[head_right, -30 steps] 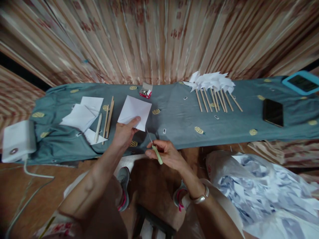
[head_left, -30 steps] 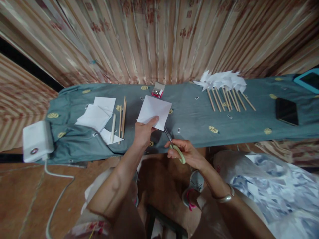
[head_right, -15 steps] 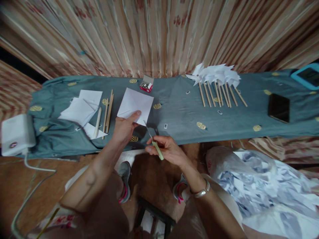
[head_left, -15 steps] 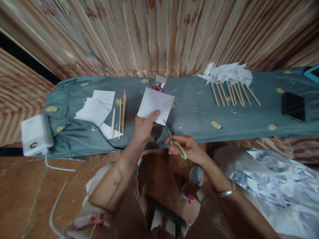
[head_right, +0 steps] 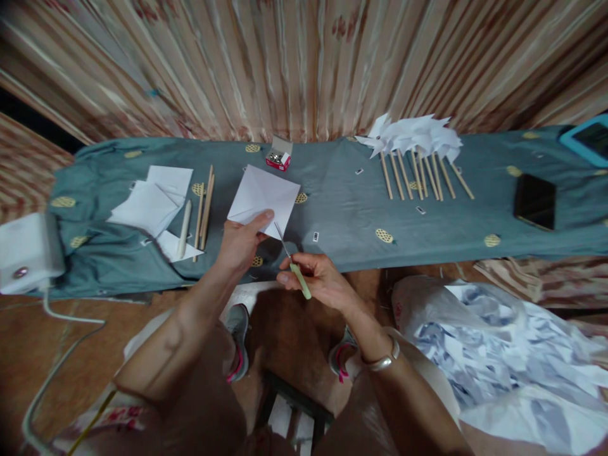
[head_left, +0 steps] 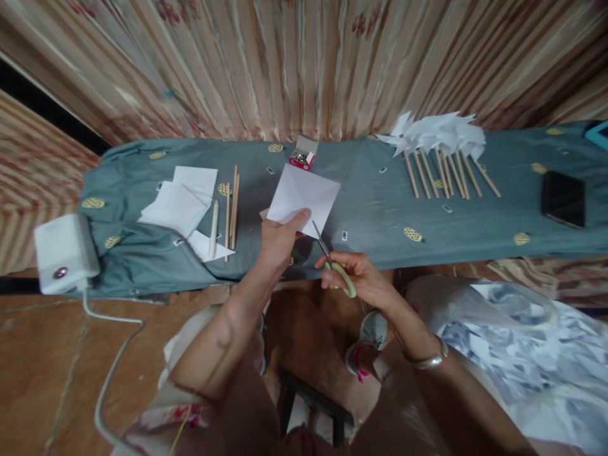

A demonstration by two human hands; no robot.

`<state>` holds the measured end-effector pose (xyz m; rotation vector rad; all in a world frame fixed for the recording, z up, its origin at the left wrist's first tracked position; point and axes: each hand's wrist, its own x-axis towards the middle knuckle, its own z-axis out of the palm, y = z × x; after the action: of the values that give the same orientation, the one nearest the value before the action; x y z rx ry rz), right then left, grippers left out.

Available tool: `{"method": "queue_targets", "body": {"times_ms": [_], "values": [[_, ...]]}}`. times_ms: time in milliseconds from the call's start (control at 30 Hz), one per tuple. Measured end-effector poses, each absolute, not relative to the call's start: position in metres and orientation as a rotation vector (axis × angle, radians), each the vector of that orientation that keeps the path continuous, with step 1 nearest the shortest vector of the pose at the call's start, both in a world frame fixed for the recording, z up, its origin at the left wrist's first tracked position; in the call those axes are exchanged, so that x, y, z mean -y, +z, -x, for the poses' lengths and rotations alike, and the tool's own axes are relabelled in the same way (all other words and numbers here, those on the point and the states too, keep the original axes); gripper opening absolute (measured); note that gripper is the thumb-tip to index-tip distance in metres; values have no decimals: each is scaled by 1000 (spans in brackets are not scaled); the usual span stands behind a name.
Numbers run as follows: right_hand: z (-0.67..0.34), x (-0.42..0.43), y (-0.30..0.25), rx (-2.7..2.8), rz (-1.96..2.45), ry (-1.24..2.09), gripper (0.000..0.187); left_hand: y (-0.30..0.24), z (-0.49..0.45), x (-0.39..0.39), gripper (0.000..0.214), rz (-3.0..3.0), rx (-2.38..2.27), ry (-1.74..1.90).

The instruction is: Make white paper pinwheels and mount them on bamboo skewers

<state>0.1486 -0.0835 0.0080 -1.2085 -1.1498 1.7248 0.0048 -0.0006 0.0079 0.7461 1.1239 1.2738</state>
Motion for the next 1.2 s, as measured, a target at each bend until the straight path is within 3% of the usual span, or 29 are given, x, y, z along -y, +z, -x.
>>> {"method": "queue_targets", "body": {"times_ms": [1200], "values": [[-146,83,6,986,1219,1758,37,10,-6,3,29,-739,-1129,1272]]}}
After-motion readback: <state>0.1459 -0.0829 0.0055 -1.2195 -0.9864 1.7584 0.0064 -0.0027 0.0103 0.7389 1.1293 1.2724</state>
